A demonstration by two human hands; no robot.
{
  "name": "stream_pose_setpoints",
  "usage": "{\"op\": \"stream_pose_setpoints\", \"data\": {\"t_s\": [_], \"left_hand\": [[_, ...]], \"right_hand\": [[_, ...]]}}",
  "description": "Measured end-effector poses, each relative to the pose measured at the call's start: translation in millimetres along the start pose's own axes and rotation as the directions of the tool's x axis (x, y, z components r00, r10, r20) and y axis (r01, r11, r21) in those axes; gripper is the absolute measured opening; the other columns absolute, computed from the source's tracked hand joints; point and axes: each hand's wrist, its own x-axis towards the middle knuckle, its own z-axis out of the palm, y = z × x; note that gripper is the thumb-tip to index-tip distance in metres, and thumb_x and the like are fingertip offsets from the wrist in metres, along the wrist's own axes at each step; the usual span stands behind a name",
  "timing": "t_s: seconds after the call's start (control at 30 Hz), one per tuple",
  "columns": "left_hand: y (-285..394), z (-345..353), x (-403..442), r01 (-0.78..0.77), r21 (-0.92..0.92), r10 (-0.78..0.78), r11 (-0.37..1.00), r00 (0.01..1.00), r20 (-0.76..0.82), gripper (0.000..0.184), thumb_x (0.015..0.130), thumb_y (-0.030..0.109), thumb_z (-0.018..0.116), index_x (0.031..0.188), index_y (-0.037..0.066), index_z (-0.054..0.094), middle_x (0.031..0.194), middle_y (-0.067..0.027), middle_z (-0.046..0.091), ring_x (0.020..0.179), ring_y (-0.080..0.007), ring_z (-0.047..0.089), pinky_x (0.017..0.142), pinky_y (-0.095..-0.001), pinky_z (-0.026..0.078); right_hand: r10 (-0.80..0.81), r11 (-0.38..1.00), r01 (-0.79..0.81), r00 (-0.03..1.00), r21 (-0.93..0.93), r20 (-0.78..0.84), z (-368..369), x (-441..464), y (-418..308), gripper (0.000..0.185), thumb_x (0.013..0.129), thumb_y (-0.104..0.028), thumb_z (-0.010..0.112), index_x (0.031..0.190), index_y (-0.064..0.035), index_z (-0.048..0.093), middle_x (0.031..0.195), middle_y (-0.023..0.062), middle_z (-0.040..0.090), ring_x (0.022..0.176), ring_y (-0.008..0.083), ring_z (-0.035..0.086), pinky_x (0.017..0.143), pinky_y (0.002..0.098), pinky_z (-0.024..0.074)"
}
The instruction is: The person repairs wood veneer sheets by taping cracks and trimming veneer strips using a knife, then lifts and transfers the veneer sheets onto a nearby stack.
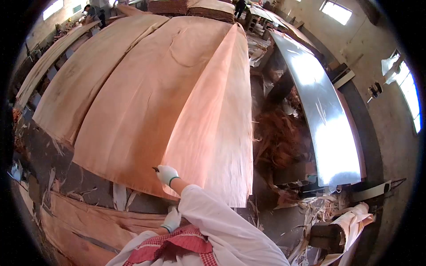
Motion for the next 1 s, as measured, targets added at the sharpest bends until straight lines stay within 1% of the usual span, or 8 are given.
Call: {"op": "stream_pose_setpoints", "data": {"t_s": [0.13,0.33,0.43,0.53,0.67,0.77,0.9,1.0], "left_hand": [[-7.5,68.7,30.0,0.164,-0.478,-0.241,0.863,0.965,-0.106,0.029,0.090,0.022,0.052,0.101,-0.005,0.053,0.083,-0.0313,0.063,0.084,-0.0480,0.062,0.074,-0.0522,0.050],[17.5,-3.3,41.6,0.046,-0.551,-0.197,0.833,0.956,-0.218,0.027,0.089,0.019,0.056,0.102,-0.004,0.055,0.079,-0.0261,0.065,0.072,-0.0436,0.064,0.065,-0.0478,0.051],[41.0,-157.7,25.9,0.406,-0.911,-0.412,0.078,0.845,0.341,0.019,0.091,0.019,0.055,0.093,0.000,0.055,0.067,-0.0130,0.061,0.050,-0.0261,0.058,0.045,-0.0377,0.046],[7.9,-195.3,5.6,0.398,-0.901,-0.393,-0.173,0.811,0.434,0.019,0.092,0.019,0.056,0.080,0.005,0.052,0.055,-0.0023,0.051,0.044,-0.0134,0.049,0.038,-0.0301,0.038],[-33.4,-145.6,1.6,0.379,-0.880,-0.495,0.286,0.845,0.204,0.029,0.092,0.023,0.054,0.073,0.000,0.056,0.053,-0.0067,0.053,0.041,-0.0171,0.052,0.037,-0.0336,0.040],[-12.5,-157.5,11.0,0.448,-0.878,-0.391,0.172,0.849,0.357,0.033,0.092,0.024,0.054,0.070,0.001,0.056,0.053,-0.0058,0.053,0.045,-0.0167,0.056,0.041,-0.0324,0.045],[33.0,-212.3,13.9,0.356,-0.926,-0.266,0.130,0.912,0.313,0.028,0.094,0.026,0.056,0.079,0.002,0.056,0.058,-0.0047,0.055,0.047,-0.0161,0.056,0.042,-0.0310,0.046],[31.4,-284.4,-2.5,0.360,-0.931,0.038,-0.060,0.933,0.359,0.035,0.096,0.031,0.056,0.108,-0.001,0.055,0.087,-0.0088,0.063,0.075,-0.0166,0.064,0.064,-0.0305,0.053]], "right_hand": [[-0.024,1.000,0.024,0.997,0.005,0.077,12.6,5.8,-22.5,0.029,0.092,-0.029,0.048,0.102,-0.0061,0.062,0.093,0.0191,0.068,0.090,0.0386,0.064,0.078,0.0470,0.0495],[-0.126,0.972,0.084,0.975,0.219,0.183,-4.1,6.9,-45.4,0.030,0.091,-0.028,0.052,0.101,-0.0029,0.063,0.091,0.0172,0.068,0.081,0.0316,0.067,0.074,0.0417,0.0512],[-0.157,0.845,0.072,0.981,0.530,0.117,-46.8,-31.9,-72.0,0.027,0.092,-0.027,0.058,0.100,-0.0014,0.064,0.083,0.0104,0.068,0.074,0.0200,0.065,0.068,0.0329,0.0500],[-0.114,0.600,0.184,0.983,0.778,-0.144,-44.4,-42.9,-43.0,0.029,0.091,-0.025,0.057,0.102,0.0008,0.066,0.086,0.0136,0.070,0.075,0.0157,0.068,0.070,0.0304,0.0516],[0.200,0.891,-0.065,0.945,0.450,-0.258,-56.5,-47.6,21.0,0.049,0.089,-0.039,0.062,0.112,0.0039,0.063,0.106,0.0240,0.067,0.092,0.0327,0.068,0.081,0.0370,0.0517],[0.288,0.948,-0.237,0.923,0.211,-0.256,-33.7,-49.1,39.5,0.053,0.089,-0.041,0.065,0.112,0.0059,0.061,0.098,0.0176,0.069,0.089,0.0231,0.067,0.081,0.0367,0.0503],[0.172,0.898,-0.001,0.921,0.439,-0.350,-4.8,-37.2,34.0,0.060,0.083,-0.047,0.064,0.110,0.0070,0.062,0.107,0.0262,0.065,0.104,0.0382,0.062,0.089,0.0404,0.0482],[0.164,0.808,0.086,0.918,0.583,-0.362,-31.5,-27.7,19.9,0.037,0.088,-0.024,0.057,0.106,0.0081,0.060,0.089,0.0161,0.068,0.082,0.0210,0.063,0.075,0.0355,0.0502]]}}
